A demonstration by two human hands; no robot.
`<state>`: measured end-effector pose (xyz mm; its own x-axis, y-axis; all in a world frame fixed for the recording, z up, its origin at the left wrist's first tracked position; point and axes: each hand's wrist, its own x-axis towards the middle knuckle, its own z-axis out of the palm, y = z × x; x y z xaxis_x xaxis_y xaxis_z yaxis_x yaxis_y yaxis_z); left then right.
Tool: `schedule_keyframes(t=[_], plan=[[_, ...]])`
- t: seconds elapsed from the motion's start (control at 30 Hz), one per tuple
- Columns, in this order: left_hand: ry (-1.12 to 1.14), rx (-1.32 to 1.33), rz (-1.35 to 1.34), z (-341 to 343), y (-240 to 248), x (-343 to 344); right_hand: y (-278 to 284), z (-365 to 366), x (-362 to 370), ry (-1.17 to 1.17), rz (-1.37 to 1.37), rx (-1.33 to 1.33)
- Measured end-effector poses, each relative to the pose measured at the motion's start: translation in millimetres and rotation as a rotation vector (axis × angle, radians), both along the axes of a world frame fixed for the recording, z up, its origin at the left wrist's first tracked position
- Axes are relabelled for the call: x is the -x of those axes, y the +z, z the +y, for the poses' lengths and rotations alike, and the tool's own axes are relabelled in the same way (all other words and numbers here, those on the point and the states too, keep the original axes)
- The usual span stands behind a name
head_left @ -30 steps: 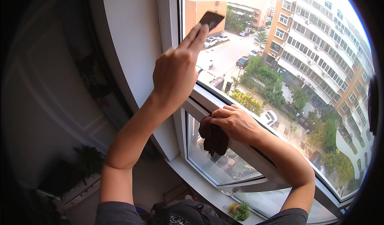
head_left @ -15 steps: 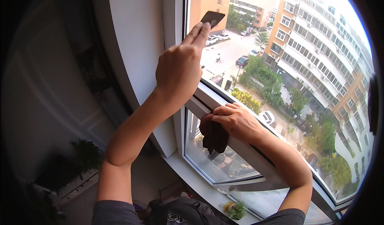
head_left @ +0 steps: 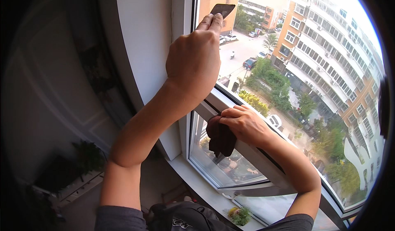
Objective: The person uses a scraper to remove residue from the window frame and glass, followed by wiping the area with a cloth. The task involves alternating between scraping and wiping motions to clean the window surface and frame.
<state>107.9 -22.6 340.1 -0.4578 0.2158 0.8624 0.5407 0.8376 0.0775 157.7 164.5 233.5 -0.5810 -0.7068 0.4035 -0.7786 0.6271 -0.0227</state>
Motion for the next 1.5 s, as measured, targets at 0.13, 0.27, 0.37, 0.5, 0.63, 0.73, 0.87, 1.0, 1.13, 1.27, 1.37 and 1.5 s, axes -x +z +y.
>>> schedule_keyframes(t=[0.13,0.27,0.37,0.5,0.63,0.73,0.87,1.0,1.13,1.27,1.37,1.5], plan=[[-0.049,0.05,0.011,-4.0,-18.6,1.6,-3.0,2.6,0.1,-0.017,-0.016,-0.025],[-0.062,0.019,0.085,-2.2,2.9,4.0,-0.9,2.2,1.3,-0.001,0.01,-0.012],[-0.07,0.005,-0.019,-4.9,-5.4,1.7,-2.1,-0.4,-0.6,0.002,0.006,-0.006],[-0.09,-0.012,0.082,3.0,-4.0,5.0,1.1,3.5,0.2,-0.013,0.01,-0.009],[-0.09,-0.039,0.074,-1.6,6.1,11.7,5.4,-0.8,-1.0,-0.004,0.017,-0.003],[-0.076,0.029,-0.045,4.7,-7.2,-4.1,0.5,3.6,0.0,-0.008,-0.005,-0.022],[-0.08,-0.073,0.026,2.4,5.1,10.4,1.8,1.5,-0.2,0.009,0.006,-0.012],[-0.039,0.001,-0.007,2.6,-6.6,9.4,0.8,2.8,1.0,0.003,0.01,-0.019],[-0.05,-0.049,-0.011,1.9,-0.8,12.0,4.2,1.7,0.9,0.0,0.018,-0.023],[-0.041,-0.013,-0.013,2.8,-3.4,8.4,2.5,3.1,2.2,0.016,0.033,-0.017],[-0.026,-0.043,-0.062,4.5,-0.9,12.9,2.0,1.3,0.8,0.01,0.032,-0.014],[-0.059,-0.038,-0.015,-0.6,3.1,14.7,3.8,1.8,0.5,-0.003,0.015,-0.027]])
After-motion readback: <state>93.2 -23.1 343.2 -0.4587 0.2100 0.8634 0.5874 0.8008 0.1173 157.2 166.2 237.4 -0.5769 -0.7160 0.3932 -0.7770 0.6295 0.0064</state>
